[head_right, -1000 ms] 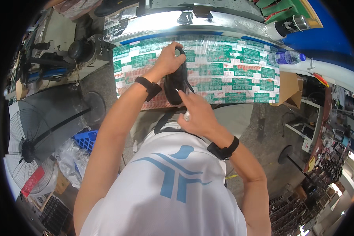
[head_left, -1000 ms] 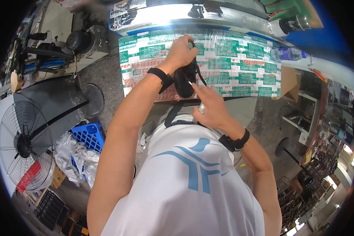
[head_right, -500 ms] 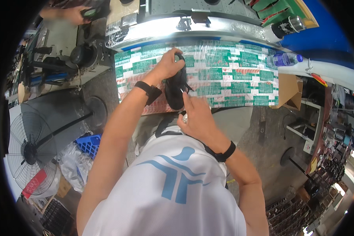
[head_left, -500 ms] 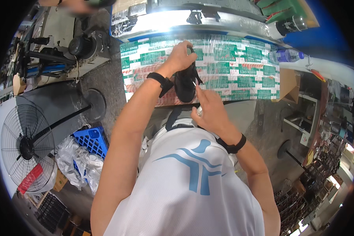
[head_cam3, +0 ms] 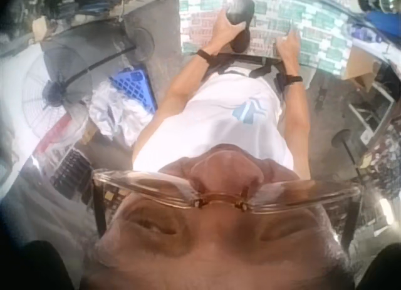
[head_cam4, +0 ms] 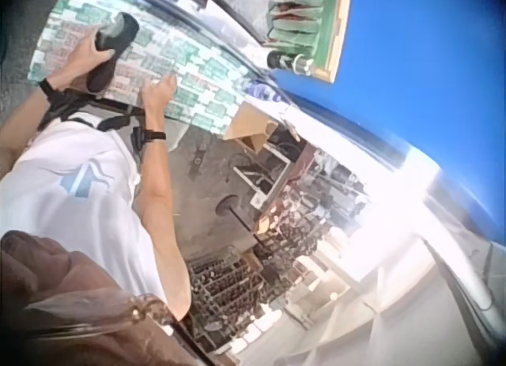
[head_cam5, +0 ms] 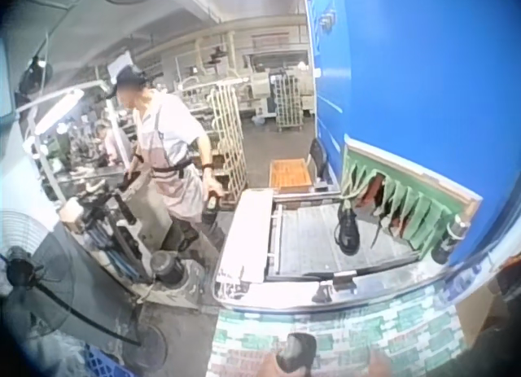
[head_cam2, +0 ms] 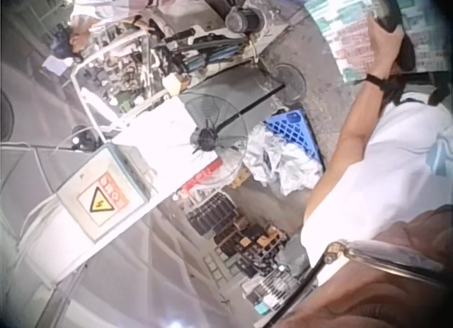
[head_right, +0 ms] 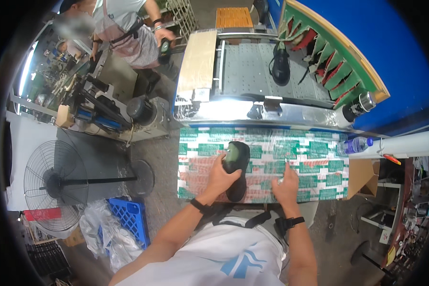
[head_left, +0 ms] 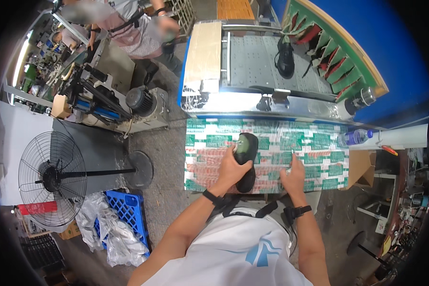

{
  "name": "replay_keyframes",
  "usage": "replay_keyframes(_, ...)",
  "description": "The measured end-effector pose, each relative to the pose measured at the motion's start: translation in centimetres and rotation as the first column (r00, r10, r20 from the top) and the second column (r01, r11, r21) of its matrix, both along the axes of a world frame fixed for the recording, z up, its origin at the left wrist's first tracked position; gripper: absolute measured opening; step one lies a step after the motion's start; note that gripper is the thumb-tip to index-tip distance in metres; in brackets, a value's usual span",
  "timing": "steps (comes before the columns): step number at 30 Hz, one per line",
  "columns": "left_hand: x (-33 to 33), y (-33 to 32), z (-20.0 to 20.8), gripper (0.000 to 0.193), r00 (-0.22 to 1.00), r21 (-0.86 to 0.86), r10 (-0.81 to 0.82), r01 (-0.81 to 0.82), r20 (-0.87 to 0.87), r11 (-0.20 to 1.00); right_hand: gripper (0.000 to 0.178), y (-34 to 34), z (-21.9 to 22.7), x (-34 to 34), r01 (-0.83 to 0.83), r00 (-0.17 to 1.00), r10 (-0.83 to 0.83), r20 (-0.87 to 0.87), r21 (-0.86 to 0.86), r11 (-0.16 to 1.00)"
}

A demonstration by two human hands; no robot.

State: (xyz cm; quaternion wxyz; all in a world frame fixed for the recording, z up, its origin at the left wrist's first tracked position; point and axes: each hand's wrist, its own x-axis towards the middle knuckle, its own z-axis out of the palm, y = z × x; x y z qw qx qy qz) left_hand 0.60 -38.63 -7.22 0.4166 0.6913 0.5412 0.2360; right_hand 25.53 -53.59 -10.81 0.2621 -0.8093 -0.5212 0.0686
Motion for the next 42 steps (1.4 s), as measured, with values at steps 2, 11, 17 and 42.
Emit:
replay_keyframes(2, -2.1, 2.0, -2.0, 0.072, 0.948, -0.468, 0.186, -0.046, 0.258, 0.883, 0.078, 0.5, -1.1, 1.8, 0.026, 1.000, -0.027, 0.015, 0.009, 1.000)
replay_keyframes(11, -4.2, 13.3, 9.5, 0.068, 0.927, -0.395, 0.112, 0.041, 0.357, 0.918, 0.087, 2.1, -2.6, 1.4, 0.030, 0.975, -0.050, 0.216, 0.091, 0.995)
replay_keyframes(17, -0.7, 36.8, 12.4, 0.063, 0.970, 0.438, -0.174, 0.232, -0.168, 0.869, 0.086, 1.6, -2.4, 1.3, 0.033, 0.978, -0.059, 0.199, 0.131, 0.991)
replay_keyframes(42, 26.2, 38.0, 8.0, 0.051, 0.842, -0.426, -0.045, 0.318, 0.538, 0.847, 0.078, 1.4, -1.2, 2.2, 0.038, 0.990, -0.058, 0.131, 0.146, 0.989)
